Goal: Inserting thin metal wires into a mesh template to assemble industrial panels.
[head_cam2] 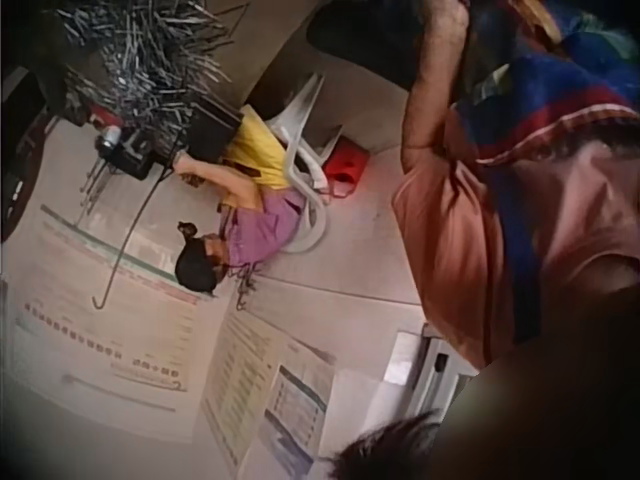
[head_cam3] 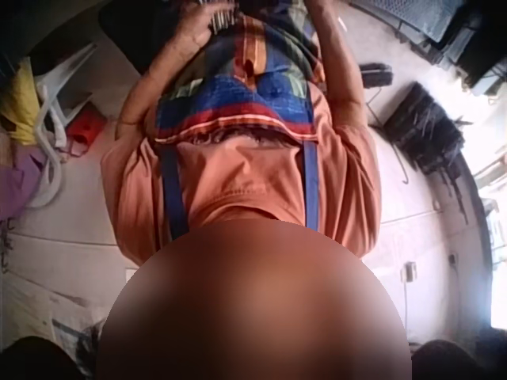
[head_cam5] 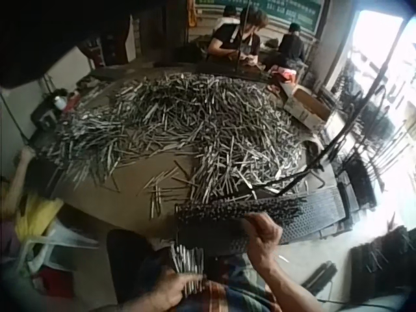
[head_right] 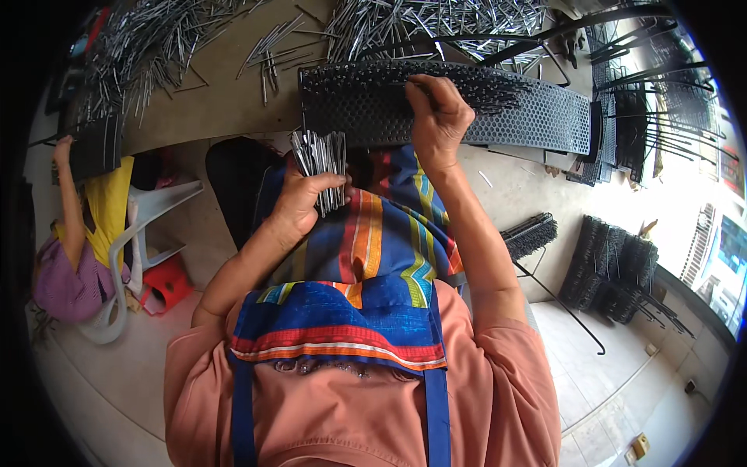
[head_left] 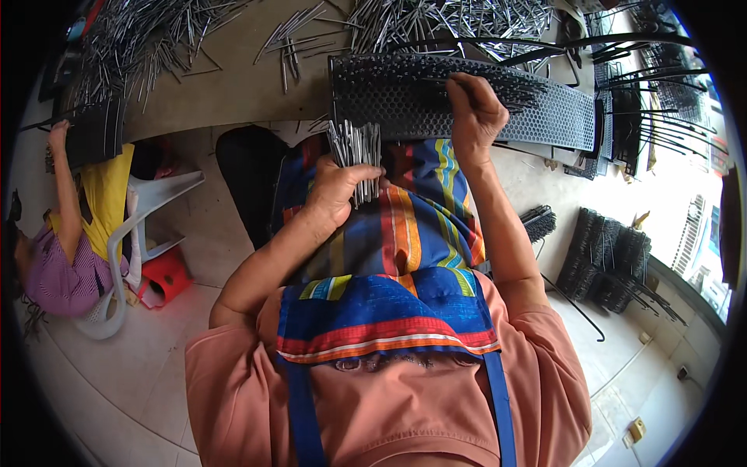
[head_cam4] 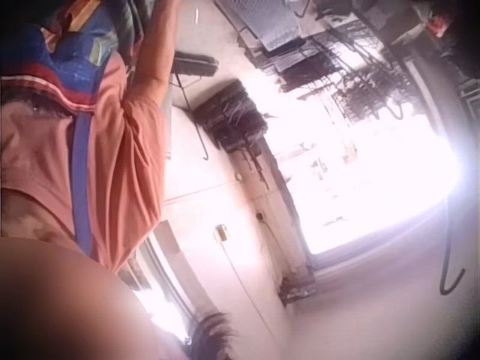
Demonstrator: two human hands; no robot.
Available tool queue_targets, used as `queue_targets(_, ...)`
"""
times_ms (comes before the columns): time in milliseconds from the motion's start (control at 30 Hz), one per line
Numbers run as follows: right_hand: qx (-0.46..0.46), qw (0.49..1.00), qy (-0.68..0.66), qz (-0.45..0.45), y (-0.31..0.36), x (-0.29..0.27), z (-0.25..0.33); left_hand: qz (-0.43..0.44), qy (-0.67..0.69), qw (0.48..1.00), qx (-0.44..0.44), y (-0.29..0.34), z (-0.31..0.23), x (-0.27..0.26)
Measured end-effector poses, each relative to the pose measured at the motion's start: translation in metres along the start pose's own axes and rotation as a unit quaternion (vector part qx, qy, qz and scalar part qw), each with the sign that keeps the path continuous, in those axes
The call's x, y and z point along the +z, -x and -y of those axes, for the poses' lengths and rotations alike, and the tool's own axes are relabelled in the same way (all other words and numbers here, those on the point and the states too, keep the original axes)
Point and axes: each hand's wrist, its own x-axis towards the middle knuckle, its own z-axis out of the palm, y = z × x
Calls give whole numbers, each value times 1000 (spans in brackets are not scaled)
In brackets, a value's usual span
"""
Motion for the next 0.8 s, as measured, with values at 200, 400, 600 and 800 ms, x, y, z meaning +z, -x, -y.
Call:
queue_targets(200, -3, 999, 44, 29, 5, -2, 1, -4, -17, 1000, -2, -4, 4, -9)
queue_targets(400, -45, 995, 80, 30, 5, -2, 8, 0, 11, 1000, -14, -4, 3, -5)
queue_targets(600, -57, 993, 98, 45, 4, -3, 11, -10, 22, 999, -47, -2, 5, -7)
queue_targets(800, -51, 983, 163, 62, 10, 3, 8, -9, 9, 999, -33, -3, 6, -9)
